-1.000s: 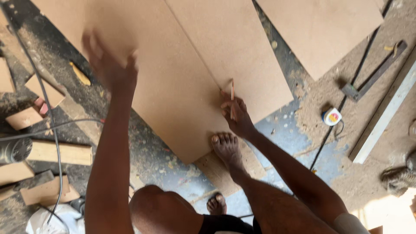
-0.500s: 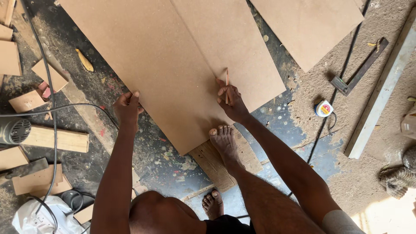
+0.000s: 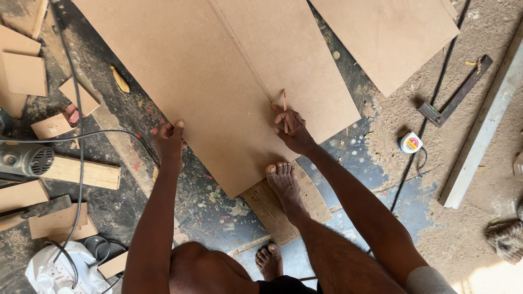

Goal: The person aligns two large sheets of particle board, marks a straight line with a pencil, and then uses a circular saw to cut along the line. After cutting, the person stacks the cut pieces.

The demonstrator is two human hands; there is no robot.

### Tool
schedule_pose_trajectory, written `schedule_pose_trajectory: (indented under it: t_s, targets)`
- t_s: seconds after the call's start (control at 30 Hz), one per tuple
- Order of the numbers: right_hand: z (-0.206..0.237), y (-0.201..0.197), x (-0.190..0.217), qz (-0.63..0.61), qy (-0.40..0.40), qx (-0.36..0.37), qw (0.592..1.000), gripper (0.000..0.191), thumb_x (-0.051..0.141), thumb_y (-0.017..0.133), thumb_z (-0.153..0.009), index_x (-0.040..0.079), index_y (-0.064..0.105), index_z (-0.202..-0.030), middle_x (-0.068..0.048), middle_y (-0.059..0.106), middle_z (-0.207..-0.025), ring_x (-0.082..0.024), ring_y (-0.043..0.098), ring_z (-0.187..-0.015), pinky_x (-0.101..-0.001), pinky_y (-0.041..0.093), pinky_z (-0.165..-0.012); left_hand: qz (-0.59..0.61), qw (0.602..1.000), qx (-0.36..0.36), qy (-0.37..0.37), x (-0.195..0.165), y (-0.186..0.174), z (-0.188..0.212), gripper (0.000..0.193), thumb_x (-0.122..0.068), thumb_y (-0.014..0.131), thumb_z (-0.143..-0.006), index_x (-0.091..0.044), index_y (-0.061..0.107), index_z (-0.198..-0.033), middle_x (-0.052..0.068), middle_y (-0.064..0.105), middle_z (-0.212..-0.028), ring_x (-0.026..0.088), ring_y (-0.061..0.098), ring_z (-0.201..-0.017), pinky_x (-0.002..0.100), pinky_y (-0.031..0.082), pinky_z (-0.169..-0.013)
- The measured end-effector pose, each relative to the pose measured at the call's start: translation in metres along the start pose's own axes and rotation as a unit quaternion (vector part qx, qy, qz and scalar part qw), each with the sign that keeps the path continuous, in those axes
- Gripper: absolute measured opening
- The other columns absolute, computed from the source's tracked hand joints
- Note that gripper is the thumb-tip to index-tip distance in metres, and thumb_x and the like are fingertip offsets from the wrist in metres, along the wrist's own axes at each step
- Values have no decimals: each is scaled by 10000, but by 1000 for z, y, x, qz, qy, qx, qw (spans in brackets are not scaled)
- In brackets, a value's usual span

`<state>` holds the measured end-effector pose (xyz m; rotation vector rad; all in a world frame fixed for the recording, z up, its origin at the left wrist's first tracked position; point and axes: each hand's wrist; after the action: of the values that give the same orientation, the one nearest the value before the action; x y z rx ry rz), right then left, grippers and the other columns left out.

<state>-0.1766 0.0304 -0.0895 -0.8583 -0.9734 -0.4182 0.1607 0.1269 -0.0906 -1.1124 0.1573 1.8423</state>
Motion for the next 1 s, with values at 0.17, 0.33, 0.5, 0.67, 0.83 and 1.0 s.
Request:
schedule_pose_trajectory:
  t_s: [0.17,0.33,0.5,0.67,0.83,1.0]
  targets:
    - [-1,-3,-1,19,-33,20,999,347,120,694,-912,196,474,-1170,37,429,-1640,-252,418,-1417,-474,247,-1153,35,999,-25,20,6,-4,-5,144,-174,749,-950,-58,700,-1020,41,725,-914,107,688,-752,310,631,-609]
    - [3,1,4,7,-2,28,1000,401,102,690,-927,222,475,-1243,48,400,-1655,-247,371,-1458,-506,198,-1140,86,995,-42,17,10,-5,-8,94,-174,732,-980,-89,691,-973,5,674,-866,59,576,-691,265,497,-559]
    - [8,2,7,19,-10,10,1000,410,101,704,-909,238,486,-1228,61,406,-1649,-223,404,-1403,-478,245,-1121,90,994,-58,3,7,-8,-5,172,-231,746,-1001,-96,649,-958,-16,605,-847,71,508,-672,266,455,-559]
    - [9,1,15,26,-20,-9,999,388,103,693,-921,190,484,-1237,19,421,-1651,-230,516,-1256,-438,310,-1074,72,995,-56,27,-2,-6,1,229,-234,799,-945,-106,613,-907,-9,579,-818,100,507,-687,276,494,-593]
    - [3,-2,25,-29,-42,-79,996,344,109,654,-1021,128,457,-1302,-123,509,-1454,-264,626,-1169,-338,502,-968,327,929,57,161,-30,11,-9,246,-165,769,-1000,-141,550,-890,-33,558,-907,81,545,-818,286,588,-758]
    - [2,-20,24,-110,-119,-153,975,210,-45,425,-1159,90,536,-1276,-192,453,-1692,-308,573,-1412,-394,502,-942,304,947,-24,100,-76,44,-23,185,-144,769,-944,-135,601,-867,-47,607,-869,82,584,-799,283,646,-762]
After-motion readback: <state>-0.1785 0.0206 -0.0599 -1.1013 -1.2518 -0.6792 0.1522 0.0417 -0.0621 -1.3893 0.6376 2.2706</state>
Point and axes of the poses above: each hand's wrist, its own z-axis away from the middle knuckle, its own y-axis out of the palm, x = y × z
